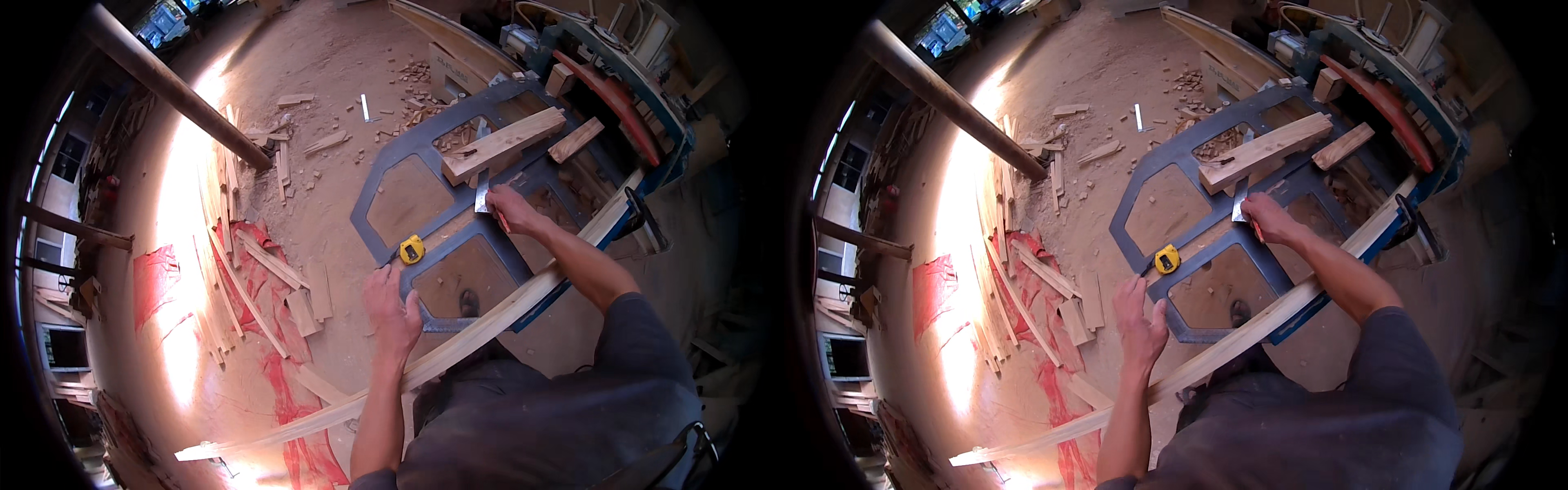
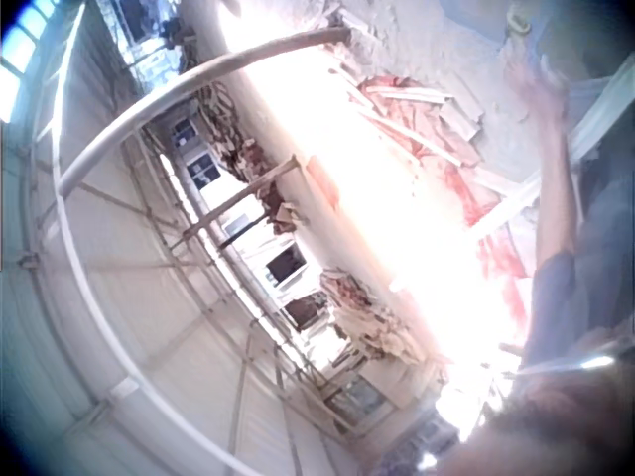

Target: The person measures lengths of wooden boards with a tape measure and marks them with a pencil, using a square to draw straight lines.

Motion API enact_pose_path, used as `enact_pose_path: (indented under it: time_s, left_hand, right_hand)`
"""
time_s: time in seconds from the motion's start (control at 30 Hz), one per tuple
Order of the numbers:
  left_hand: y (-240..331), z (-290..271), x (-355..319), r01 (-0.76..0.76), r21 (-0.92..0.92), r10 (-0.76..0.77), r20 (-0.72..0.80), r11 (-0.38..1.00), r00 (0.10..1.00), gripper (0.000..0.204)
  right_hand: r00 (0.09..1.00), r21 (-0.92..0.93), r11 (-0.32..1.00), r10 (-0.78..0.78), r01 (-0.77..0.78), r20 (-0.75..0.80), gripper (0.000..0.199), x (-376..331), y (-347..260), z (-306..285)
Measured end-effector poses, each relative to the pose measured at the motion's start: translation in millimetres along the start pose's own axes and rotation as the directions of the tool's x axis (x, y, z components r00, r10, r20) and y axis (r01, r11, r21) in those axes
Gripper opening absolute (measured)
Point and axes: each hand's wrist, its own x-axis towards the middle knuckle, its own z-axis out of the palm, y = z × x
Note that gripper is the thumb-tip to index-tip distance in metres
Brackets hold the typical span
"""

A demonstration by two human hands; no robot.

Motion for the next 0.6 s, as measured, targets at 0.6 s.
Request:
enact_pose_path:
  time_s: [0.6]
  left_hand:
    - [-27, -232, -329, 0.187, -0.590, -0.415, -0.278, 0.786, 0.866, 0.083]
  right_hand:
    - [0.894, 0.810, 0.478, -0.433, 0.339, -0.119, 0.025, -99, -609, 168]
